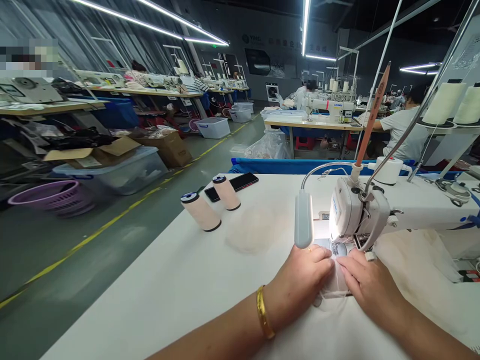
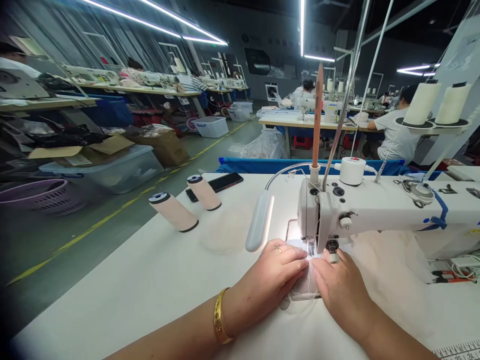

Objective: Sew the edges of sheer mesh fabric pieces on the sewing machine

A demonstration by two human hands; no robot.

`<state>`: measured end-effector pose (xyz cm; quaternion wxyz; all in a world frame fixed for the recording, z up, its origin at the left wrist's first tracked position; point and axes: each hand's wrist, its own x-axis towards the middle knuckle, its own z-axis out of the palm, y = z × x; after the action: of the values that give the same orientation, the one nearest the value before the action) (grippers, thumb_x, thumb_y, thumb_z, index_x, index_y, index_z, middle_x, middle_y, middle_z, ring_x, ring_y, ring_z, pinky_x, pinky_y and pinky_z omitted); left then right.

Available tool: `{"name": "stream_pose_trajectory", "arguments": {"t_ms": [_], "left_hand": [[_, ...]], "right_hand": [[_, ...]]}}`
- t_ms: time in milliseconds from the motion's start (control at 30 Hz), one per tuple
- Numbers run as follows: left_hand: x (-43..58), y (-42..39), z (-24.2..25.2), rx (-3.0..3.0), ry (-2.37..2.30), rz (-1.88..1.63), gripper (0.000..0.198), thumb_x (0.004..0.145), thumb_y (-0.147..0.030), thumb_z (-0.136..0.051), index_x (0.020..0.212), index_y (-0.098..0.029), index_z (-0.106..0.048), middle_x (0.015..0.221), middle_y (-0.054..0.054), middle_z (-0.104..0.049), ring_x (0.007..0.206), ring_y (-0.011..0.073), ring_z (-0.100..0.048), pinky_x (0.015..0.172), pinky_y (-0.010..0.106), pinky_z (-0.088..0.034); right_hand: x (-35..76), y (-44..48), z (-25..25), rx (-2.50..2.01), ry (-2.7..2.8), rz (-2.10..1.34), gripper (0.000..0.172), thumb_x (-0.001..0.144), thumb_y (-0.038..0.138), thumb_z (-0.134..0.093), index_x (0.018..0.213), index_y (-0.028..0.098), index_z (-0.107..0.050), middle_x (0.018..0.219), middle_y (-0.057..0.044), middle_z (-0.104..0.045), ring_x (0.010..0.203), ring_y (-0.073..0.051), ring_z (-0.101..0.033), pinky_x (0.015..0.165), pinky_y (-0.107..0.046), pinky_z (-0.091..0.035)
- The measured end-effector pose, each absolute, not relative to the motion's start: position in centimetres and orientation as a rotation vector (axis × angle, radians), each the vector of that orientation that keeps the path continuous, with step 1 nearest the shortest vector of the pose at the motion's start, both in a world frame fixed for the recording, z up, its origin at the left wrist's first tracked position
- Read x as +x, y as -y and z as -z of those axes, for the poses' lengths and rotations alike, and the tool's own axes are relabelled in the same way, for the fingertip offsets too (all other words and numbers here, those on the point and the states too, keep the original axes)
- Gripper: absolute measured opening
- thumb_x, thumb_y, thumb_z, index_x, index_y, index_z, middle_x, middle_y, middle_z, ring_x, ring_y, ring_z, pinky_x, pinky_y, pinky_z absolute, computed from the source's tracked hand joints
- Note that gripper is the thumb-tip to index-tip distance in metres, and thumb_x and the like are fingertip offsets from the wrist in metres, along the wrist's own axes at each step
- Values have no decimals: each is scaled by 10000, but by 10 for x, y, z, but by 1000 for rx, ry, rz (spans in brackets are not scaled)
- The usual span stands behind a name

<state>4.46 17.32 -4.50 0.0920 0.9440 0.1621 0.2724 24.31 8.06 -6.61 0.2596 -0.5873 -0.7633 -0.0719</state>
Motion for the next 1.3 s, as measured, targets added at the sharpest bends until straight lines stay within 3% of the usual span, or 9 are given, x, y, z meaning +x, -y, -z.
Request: {"name": "stream_pose_trajectory", "arguments": {"t_ms": [300,567,767,900,1000,1067,1133,1167,1300], "left_hand": [[47,-181,48,2790,-475,-735,371,1087,-187,-370,891,-198,-685,932,56,-715,848,202,-641,894,368,-470],[48,-182,49,2783,-472,-752,363,1078,-171,-401,872,-198,-698,941,58,-722,877,205,-643,896,365,-448],[49,-183,48,2790,-491,-723,347,1068,-163,-403,898,-188,-704,954,64,-720,884,205,-648,869,362,-435],[41,-173,36,2801,-575,-609,224,1038,-367,-576,952,-198,-696,1002,73,-705,936,244,-654,884,404,-435],[35,-158,27,2791,-612,-498,465,813,-632,-799,959,-210,-668,1025,67,-672,975,292,-636,920,461,-438],[33,-150,28,2796,-637,-487,372,775,-483,-835,878,-206,-611,1025,61,-647,980,286,-615,938,469,-439],[34,-146,34,2798,-649,-536,163,808,-166,-678,795,-202,-520,990,52,-635,920,237,-591,888,412,-451],[36,-147,37,2781,-656,-578,177,788,-61,-580,776,-205,-479,946,42,-629,860,211,-572,830,373,-452],[47,-162,47,2553,-690,-723,214,802,-18,-430,798,-231,-413,778,-2,-567,690,175,-493,645,299,-416]], "right_hand": [[243,-83,65,-1696,2048,124,294,1008,139,-404,966,223,-683,891,-49,-693,573,-174,-552,542,-301,-378],[245,-84,67,-1692,2057,169,334,1030,153,-384,925,216,-695,889,-59,-723,543,-169,-542,516,-301,-371],[246,-82,63,-1657,2071,94,309,1036,168,-383,1040,215,-688,938,-66,-711,616,-192,-592,545,-315,-408],[251,-74,52,-1608,2167,-14,327,995,95,-391,1087,234,-672,1022,-78,-702,765,-225,-645,635,-340,-485],[253,-69,44,-1525,2248,-148,311,976,80,-465,1145,254,-660,1236,-92,-674,953,-241,-664,780,-362,-555],[253,-68,43,-1475,2270,-181,223,1004,105,-487,1034,246,-657,1224,-84,-676,993,-248,-658,827,-377,-560],[252,-70,47,-1444,2246,-186,226,1044,137,-457,935,236,-628,1060,-66,-697,905,-237,-656,788,-370,-549],[252,-71,49,-1435,2211,-200,239,1060,154,-439,935,237,-625,986,-55,-697,859,-229,-652,760,-360,-541],[249,-75,53,-1485,1932,-328,225,1096,261,-446,1029,265,-660,987,-28,-728,860,-210,-678,762,-329,-536]]}}
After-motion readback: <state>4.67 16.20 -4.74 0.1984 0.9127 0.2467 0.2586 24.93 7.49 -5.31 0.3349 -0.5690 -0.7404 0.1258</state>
